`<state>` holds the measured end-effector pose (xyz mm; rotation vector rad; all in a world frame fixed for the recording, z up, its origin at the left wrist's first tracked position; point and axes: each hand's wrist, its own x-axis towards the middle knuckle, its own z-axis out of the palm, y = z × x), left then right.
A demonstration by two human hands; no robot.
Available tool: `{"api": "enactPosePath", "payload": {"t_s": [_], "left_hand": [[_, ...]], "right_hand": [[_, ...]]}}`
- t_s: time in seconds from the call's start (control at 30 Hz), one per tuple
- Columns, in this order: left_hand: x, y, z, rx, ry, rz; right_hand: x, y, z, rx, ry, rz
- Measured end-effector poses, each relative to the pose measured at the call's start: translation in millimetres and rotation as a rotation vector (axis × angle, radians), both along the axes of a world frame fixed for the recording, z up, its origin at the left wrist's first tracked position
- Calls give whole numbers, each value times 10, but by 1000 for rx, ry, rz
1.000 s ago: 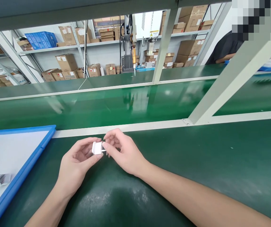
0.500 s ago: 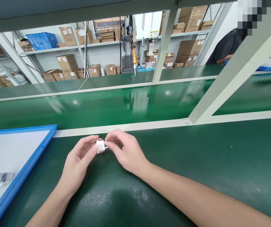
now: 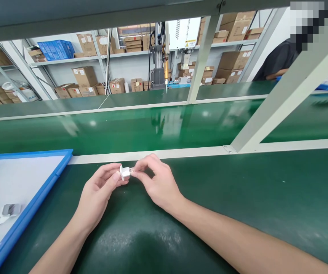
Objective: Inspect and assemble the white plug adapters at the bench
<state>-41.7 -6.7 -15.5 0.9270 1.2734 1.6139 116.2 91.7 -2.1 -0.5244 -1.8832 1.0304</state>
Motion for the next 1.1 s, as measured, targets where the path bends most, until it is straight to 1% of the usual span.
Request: {"api": "enactPosePath", "payload": {"t_s": [0.2, 0.4, 0.57, 0.67, 0.77, 0.93, 1.03, 1.1], "left_hand": [[10, 0, 19, -10, -30, -1], [-4, -24, 48, 69, -44, -67], [-20, -24, 36, 50, -20, -28], [-16, -20, 41, 92, -27, -22], [-5, -9, 48, 144, -41, -9], [20, 10, 38, 161, -22, -3], [23, 7, 18, 154, 23, -7], [20, 1, 4, 155, 48, -5]], "right_hand": [[7, 7, -22, 12, -21, -34], [7, 5, -30, 23, -7, -7], [-1, -14, -17, 75, -11, 29], [-6, -14, -16, 87, -31, 40], [-16, -9, -12, 47, -65, 49], [-28, -22, 6, -90, -14, 208], [-29, -28, 2, -113, -39, 236], [-33, -26, -10, -161, -66, 252]]}}
